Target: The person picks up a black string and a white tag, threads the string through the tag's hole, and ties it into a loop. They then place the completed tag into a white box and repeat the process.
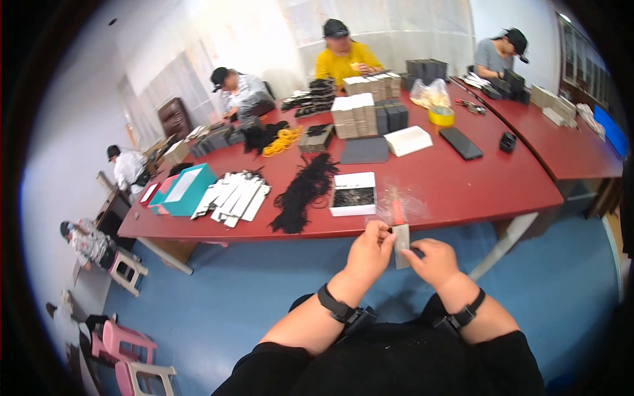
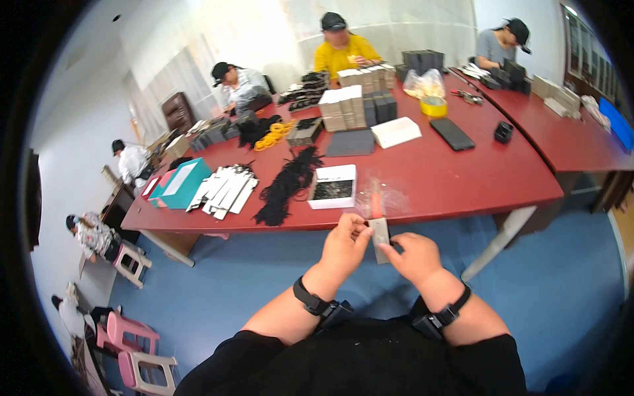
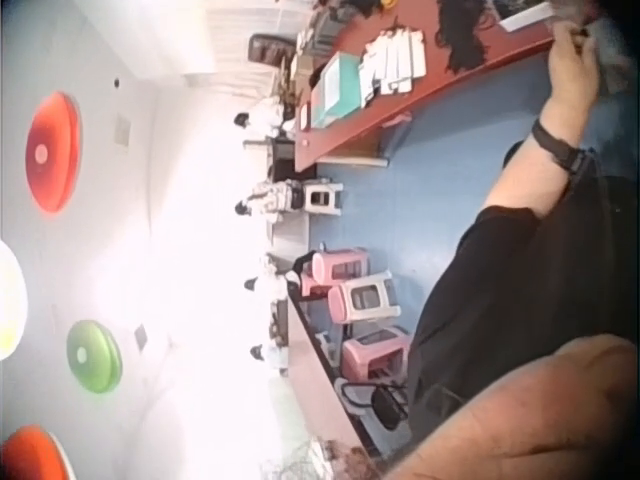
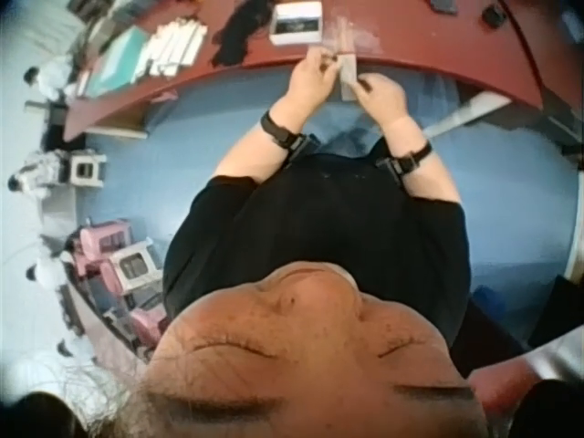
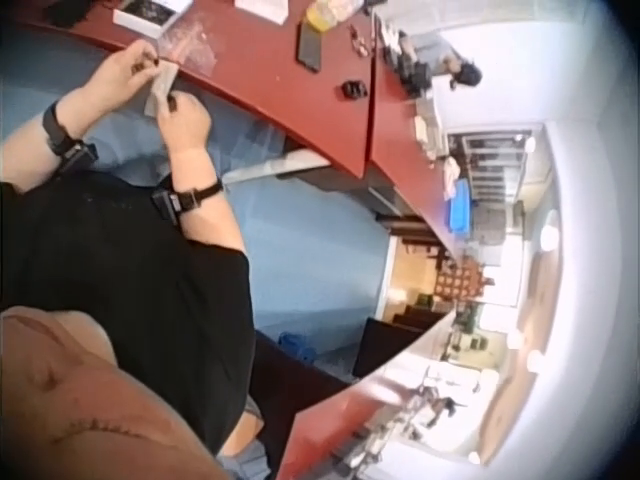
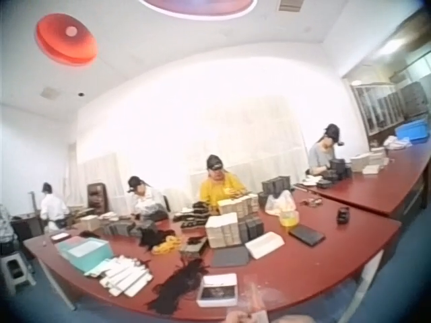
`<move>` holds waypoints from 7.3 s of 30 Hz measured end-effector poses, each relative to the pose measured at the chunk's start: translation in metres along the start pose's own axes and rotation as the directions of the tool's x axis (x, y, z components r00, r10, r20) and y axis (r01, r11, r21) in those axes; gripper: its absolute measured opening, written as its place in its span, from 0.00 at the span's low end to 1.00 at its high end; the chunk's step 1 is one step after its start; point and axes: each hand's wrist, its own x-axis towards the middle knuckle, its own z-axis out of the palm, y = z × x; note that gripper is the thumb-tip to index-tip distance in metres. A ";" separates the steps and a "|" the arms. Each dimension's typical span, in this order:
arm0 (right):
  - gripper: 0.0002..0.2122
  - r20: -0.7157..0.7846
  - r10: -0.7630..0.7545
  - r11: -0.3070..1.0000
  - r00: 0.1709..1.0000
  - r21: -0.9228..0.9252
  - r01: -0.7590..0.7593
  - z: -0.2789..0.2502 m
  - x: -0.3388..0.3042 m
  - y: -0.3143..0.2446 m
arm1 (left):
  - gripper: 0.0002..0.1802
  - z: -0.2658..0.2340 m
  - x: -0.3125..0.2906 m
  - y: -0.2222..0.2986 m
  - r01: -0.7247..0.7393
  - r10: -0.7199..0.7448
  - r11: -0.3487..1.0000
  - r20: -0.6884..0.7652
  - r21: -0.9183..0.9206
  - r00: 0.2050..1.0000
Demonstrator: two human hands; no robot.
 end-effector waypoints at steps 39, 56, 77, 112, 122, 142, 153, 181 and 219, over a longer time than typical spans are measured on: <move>0.08 0.152 0.321 0.772 0.935 0.530 -0.351 -0.041 0.100 0.037 | 0.07 -0.188 0.167 0.073 -0.228 0.253 0.916 -0.034 0.329 0.967; 0.06 0.085 0.186 0.809 0.979 0.553 -0.202 -0.028 0.105 0.050 | 0.05 -0.197 0.189 0.038 -0.063 0.098 0.956 -0.111 0.285 0.989; 0.29 0.196 -0.250 0.544 0.948 0.838 -0.029 -0.046 0.086 -0.079 | 0.07 -0.096 0.064 0.115 -0.222 0.250 0.967 0.311 -0.124 0.917; 0.05 0.457 0.065 0.873 0.887 0.405 -0.273 -0.057 0.024 -0.040 | 0.09 -0.078 -0.020 0.030 0.174 -0.115 0.975 0.352 -0.141 0.929; 0.27 0.544 -0.389 0.803 0.744 0.596 -0.016 -0.060 0.024 -0.048 | 0.07 -0.064 -0.031 0.043 -0.325 0.280 0.944 0.370 0.064 0.886; 0.01 0.178 0.072 0.665 0.981 0.725 -0.180 -0.017 0.069 -0.027 | 0.07 -0.066 0.054 0.035 -0.079 0.072 0.996 0.162 0.037 0.984; 0.01 0.275 0.225 0.485 0.935 0.800 -0.352 -0.025 0.103 0.025 | 0.12 -0.075 0.127 -0.018 -0.150 -0.088 0.773 0.338 0.617 0.937; 0.02 -0.003 0.230 0.699 0.973 0.696 -0.163 -0.024 0.089 0.021 | 0.03 -0.063 0.061 0.026 -0.167 0.157 0.986 -0.230 -0.022 0.960; 0.07 -0.032 0.050 0.788 0.998 0.615 -0.020 -0.014 0.044 -0.077 | 0.07 -0.054 0.003 0.058 -0.433 0.491 0.860 -0.209 0.270 0.846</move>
